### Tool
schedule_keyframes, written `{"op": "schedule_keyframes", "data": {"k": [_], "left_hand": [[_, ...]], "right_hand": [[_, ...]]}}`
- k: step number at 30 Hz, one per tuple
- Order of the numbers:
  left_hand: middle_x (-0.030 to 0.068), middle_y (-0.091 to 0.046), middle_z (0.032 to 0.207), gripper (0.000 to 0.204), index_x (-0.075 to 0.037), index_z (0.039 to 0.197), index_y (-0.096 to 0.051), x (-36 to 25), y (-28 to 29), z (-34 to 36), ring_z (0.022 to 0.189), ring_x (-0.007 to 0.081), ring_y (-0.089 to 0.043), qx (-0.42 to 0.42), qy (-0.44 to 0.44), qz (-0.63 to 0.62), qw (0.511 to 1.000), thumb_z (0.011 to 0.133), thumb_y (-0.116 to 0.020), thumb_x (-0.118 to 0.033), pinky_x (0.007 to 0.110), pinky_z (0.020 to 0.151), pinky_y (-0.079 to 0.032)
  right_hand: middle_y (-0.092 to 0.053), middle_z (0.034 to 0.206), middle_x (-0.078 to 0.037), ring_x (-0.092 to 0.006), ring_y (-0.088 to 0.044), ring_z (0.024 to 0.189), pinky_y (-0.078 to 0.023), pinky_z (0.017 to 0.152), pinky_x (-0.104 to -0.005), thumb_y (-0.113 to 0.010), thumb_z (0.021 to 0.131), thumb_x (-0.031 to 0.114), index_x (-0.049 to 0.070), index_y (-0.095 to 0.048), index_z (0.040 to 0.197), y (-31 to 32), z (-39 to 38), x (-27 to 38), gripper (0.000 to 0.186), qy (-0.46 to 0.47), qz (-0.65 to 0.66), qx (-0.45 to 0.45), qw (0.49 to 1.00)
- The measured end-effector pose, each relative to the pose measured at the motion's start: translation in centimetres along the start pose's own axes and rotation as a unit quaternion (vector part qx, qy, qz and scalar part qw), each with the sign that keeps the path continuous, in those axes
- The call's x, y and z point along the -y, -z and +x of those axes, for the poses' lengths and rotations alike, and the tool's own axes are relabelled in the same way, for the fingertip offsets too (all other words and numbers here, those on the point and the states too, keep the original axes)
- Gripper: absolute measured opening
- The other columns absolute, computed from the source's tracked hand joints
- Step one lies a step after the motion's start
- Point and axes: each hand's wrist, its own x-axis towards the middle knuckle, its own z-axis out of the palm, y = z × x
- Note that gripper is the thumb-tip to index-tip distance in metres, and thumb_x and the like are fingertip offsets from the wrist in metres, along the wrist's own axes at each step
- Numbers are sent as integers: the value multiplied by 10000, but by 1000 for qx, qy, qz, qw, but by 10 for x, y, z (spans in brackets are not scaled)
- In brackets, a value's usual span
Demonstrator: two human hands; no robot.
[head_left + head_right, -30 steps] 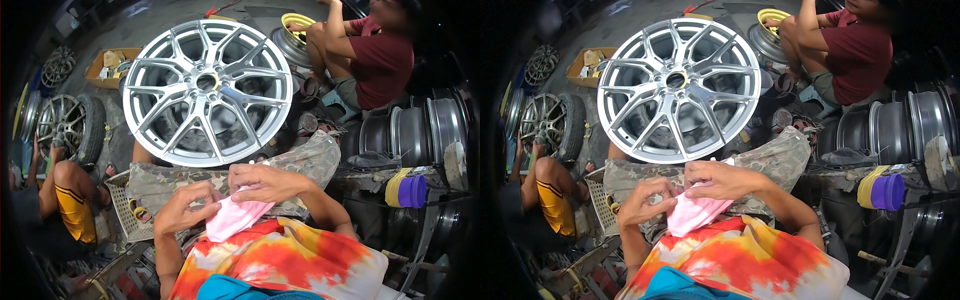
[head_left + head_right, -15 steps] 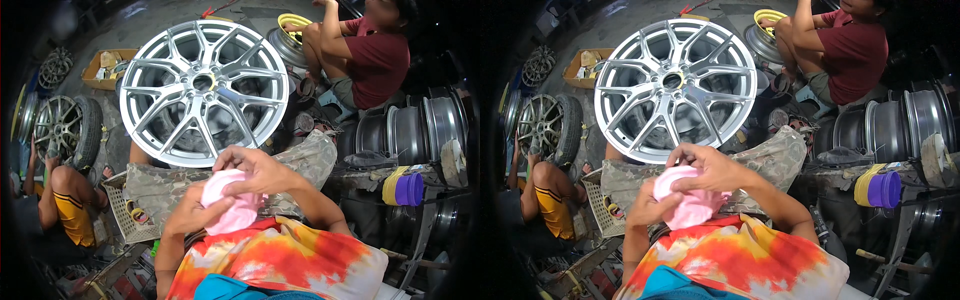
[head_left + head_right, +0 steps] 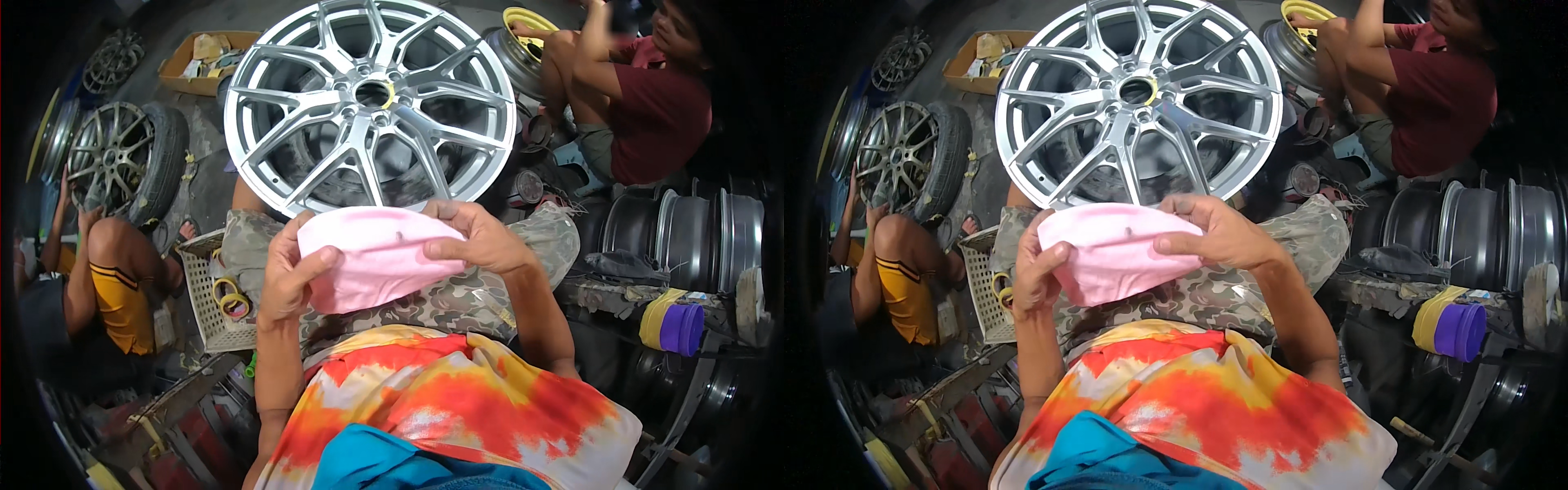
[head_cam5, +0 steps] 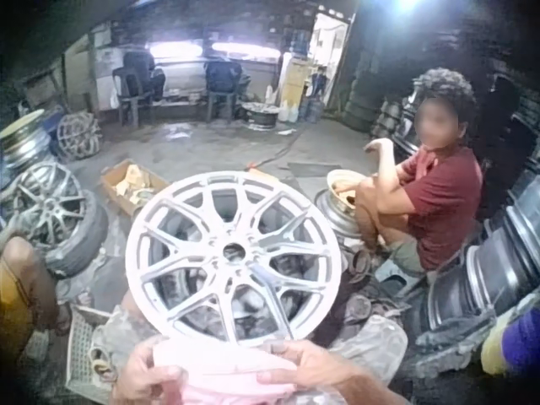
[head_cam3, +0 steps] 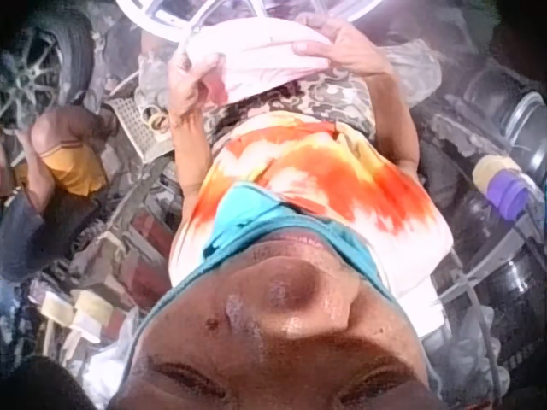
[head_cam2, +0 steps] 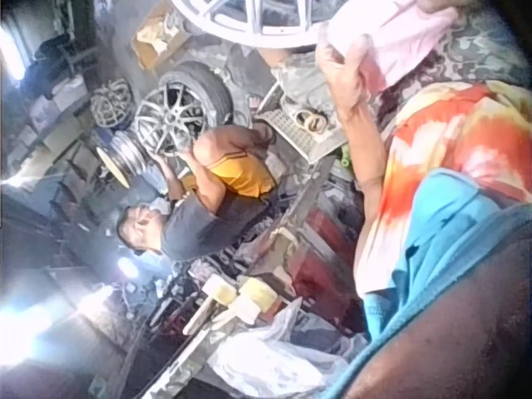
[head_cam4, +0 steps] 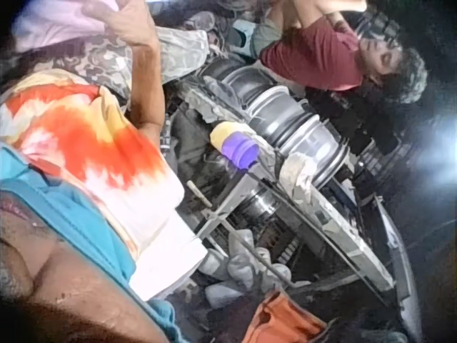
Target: The person cleans and applies tape to a silver car wheel rim, using a pink cloth to wipe different parts of the spokes and rim before carefully applying small pieces of tape to the inner edges of the spokes.
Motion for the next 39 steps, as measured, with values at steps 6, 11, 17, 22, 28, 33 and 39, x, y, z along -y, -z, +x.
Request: {"op": "schedule_keyframes", "data": {"k": [6,11,17,22,28,33,39], "left_hand": [[1,-524,854,249,-116,844,-484,4,7,5,781,85,-467,-28,-58,-78,995,923,-704,-32,236,735,-378],[18,-609,891,151,-43,903,-632,27,11,-17,854,123,-568,-3,-17,275,961,945,-753,-121,279,785,-453],[98,-708,1039,95,-7,914,-681,28,26,-48,1002,168,-651,-2,-119,326,938,959,-709,-86,321,921,-494],[75,-693,909,111,1,945,-689,41,104,-99,902,174,-658,-385,-88,365,843,948,-716,-107,297,830,-508],[202,-647,1217,456,-64,1212,-650,72,193,-217,1084,432,-645,-421,195,679,570,865,-820,-306,495,936,-522],[244,-627,1244,488,-96,1257,-631,137,235,-275,1134,465,-630,-417,363,596,582,832,-829,-234,518,946,-526],[250,-679,1051,441,-74,1233,-627,193,264,-296,1021,485,-653,-458,220,623,594,817,-773,-73,499,886,-541]], "right_hand": [[-718,823,30,-16,-608,654,-451,544,-169,-853,881,304,67,-753,1183,-2,-12,4,397,-89,-76,87,989],[-645,1221,-191,-247,-608,1194,-509,950,-398,-873,777,203,-35,-778,1043,0,-14,8,369,218,-103,102,965],[-645,1002,-253,-361,-696,829,-593,770,-485,-718,864,265,-106,-681,975,-12,-14,-17,389,183,252,57,949],[-575,760,-100,-128,-509,513,-403,449,-245,-910,695,161,-86,-431,1392,-52,3,-23,881,46,233,26,971],[-645,1230,-32,-111,-617,1085,-492,970,-271,-838,867,97,-13,-461,1507,-76,1,-45,751,-77,5,38,996],[-670,1295,-97,-175,-638,1128,-481,998,-316,-727,965,98,-15,-541,1444,-107,8,-42,526,19,-105,88,990],[-711,1127,-245,-272,-696,1038,-512,939,-366,-760,931,152,-107,-579,1315,-117,1,-59,498,-7,-234,105,967]]}}
